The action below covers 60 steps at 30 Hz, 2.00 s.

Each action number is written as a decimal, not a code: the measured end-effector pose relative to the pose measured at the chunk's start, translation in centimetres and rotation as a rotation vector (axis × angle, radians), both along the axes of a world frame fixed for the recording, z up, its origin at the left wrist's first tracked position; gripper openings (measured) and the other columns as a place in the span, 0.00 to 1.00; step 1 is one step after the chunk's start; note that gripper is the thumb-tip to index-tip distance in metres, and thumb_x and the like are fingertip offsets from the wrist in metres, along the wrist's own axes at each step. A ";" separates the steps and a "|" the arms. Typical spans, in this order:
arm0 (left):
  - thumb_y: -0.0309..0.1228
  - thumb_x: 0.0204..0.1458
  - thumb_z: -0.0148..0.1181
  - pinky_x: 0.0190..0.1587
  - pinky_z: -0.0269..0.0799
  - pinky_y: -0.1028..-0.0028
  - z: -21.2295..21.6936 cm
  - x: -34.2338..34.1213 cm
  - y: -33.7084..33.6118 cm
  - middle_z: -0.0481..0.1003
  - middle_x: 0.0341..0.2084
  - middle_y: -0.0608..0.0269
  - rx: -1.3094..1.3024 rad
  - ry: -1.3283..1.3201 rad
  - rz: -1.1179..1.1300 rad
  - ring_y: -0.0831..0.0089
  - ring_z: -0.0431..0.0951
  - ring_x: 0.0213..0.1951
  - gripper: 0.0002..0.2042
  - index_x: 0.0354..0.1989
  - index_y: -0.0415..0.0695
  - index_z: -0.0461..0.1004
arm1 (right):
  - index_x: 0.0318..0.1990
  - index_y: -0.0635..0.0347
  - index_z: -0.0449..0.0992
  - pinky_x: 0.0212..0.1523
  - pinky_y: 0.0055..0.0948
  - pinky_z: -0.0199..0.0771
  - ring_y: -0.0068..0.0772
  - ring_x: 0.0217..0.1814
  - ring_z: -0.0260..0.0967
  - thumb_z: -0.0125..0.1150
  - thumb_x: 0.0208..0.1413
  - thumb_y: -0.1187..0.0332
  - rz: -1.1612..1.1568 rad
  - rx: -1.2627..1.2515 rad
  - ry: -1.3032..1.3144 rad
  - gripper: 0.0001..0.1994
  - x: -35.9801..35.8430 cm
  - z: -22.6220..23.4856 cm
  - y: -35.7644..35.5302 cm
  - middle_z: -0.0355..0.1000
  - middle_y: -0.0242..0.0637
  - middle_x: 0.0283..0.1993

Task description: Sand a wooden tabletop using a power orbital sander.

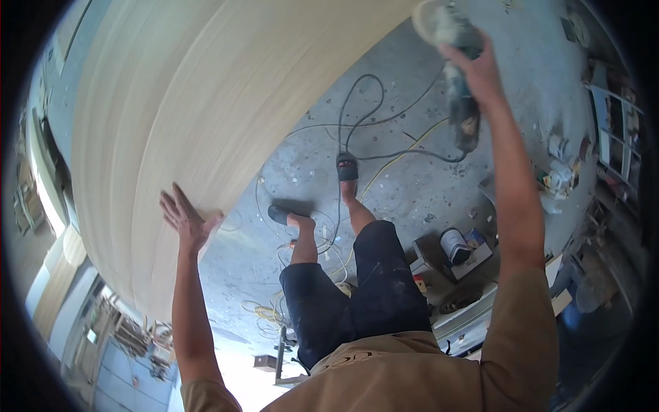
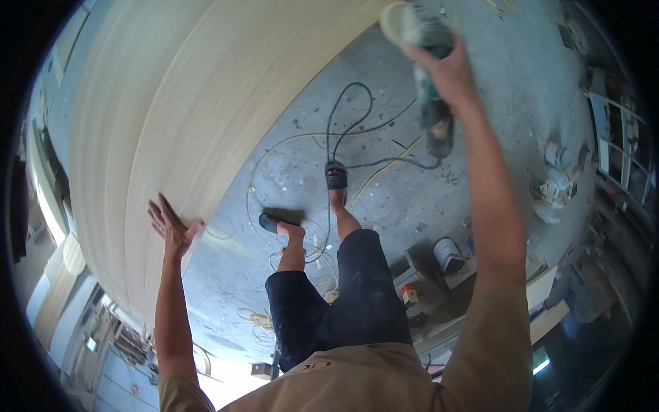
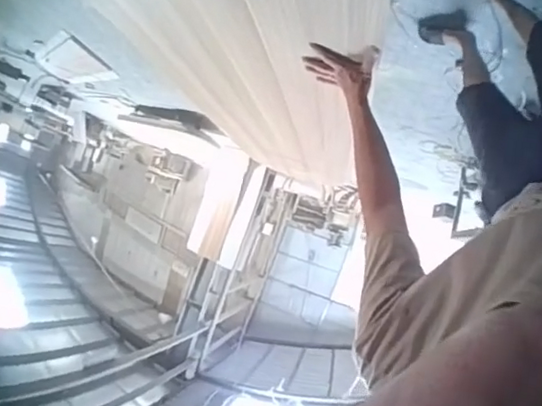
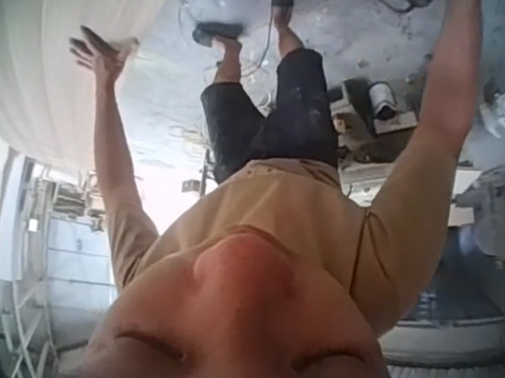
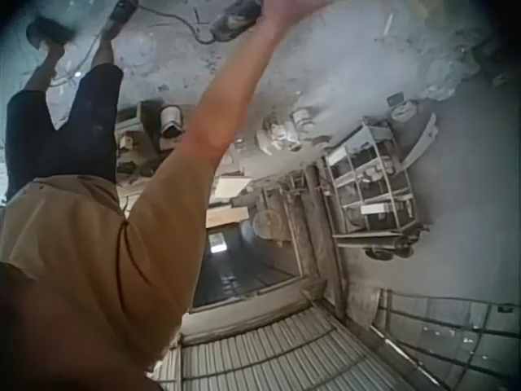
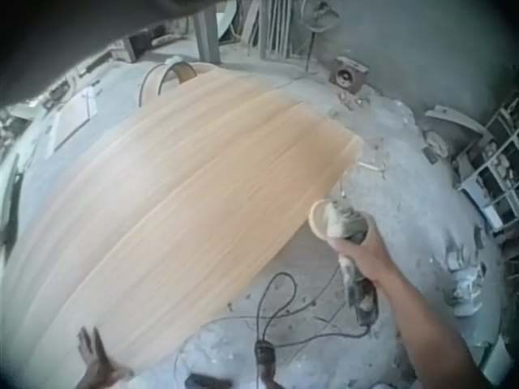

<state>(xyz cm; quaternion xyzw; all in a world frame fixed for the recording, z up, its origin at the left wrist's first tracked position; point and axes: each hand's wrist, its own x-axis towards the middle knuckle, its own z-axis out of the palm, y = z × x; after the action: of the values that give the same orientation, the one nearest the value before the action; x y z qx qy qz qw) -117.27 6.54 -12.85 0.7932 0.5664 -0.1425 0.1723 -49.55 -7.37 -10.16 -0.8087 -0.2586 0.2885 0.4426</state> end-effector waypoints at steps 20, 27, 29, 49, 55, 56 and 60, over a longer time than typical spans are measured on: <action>0.47 0.60 0.61 0.79 0.34 0.45 1.1 11.6 -14.1 0.52 0.79 0.47 0.231 -0.369 0.099 0.50 0.46 0.81 0.43 0.80 0.41 0.51 | 0.78 0.62 0.51 0.70 0.39 0.67 0.42 0.71 0.65 0.72 0.59 0.70 0.145 -0.160 0.115 0.43 -29.3 4.4 -12.5 0.60 0.51 0.72; 0.47 0.58 0.63 0.80 0.34 0.46 1.8 -6.7 -17.8 0.54 0.79 0.51 0.264 -0.203 0.190 0.53 0.48 0.81 0.44 0.80 0.42 0.53 | 0.76 0.62 0.53 0.72 0.40 0.63 0.42 0.71 0.64 0.74 0.55 0.71 0.264 -0.140 0.186 0.44 -41.9 5.7 -11.8 0.63 0.49 0.70; 0.46 0.58 0.63 0.80 0.35 0.46 1.9 -11.4 -18.7 0.54 0.79 0.51 0.281 -0.201 0.170 0.52 0.48 0.81 0.44 0.80 0.43 0.53 | 0.76 0.61 0.53 0.72 0.40 0.64 0.41 0.71 0.63 0.76 0.53 0.71 0.298 -0.130 0.217 0.46 -46.4 6.2 -11.4 0.62 0.49 0.70; 0.39 0.57 0.66 0.78 0.40 0.44 0.6 -38.2 -22.8 0.53 0.79 0.46 0.373 -0.160 0.320 0.47 0.49 0.80 0.41 0.80 0.53 0.57 | 0.72 0.52 0.59 0.60 0.49 0.78 0.62 0.63 0.75 0.82 0.48 0.55 0.796 -0.213 0.002 0.47 -75.6 5.8 -6.8 0.73 0.54 0.63; 0.39 0.58 0.66 0.78 0.41 0.42 0.4 -37.6 -22.5 0.52 0.79 0.46 0.356 -0.168 0.317 0.46 0.48 0.80 0.41 0.80 0.54 0.56 | 0.73 0.56 0.59 0.64 0.43 0.74 0.47 0.66 0.73 0.83 0.46 0.66 0.625 -0.192 0.047 0.47 -69.6 6.0 -6.6 0.71 0.52 0.65; 0.39 0.58 0.66 0.78 0.41 0.41 0.6 -37.5 -22.5 0.51 0.79 0.46 0.335 -0.169 0.318 0.46 0.47 0.80 0.41 0.80 0.54 0.56 | 0.73 0.57 0.59 0.65 0.42 0.73 0.45 0.66 0.72 0.83 0.46 0.66 0.601 -0.165 0.023 0.47 -68.2 5.9 -6.7 0.70 0.51 0.65; 0.38 0.58 0.66 0.77 0.43 0.41 0.8 -37.3 -22.5 0.50 0.79 0.45 0.319 -0.195 0.333 0.44 0.46 0.80 0.41 0.80 0.53 0.56 | 0.73 0.61 0.58 0.67 0.38 0.70 0.39 0.66 0.68 0.82 0.47 0.68 0.509 -0.154 -0.067 0.47 -62.1 5.3 -6.4 0.66 0.46 0.66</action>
<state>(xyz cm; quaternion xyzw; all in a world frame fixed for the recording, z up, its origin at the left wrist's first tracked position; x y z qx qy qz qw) -154.60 -15.95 -12.05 0.7160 0.6854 0.0566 0.1199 -111.68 -13.73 -4.90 -0.7580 -0.4453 0.3825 0.2843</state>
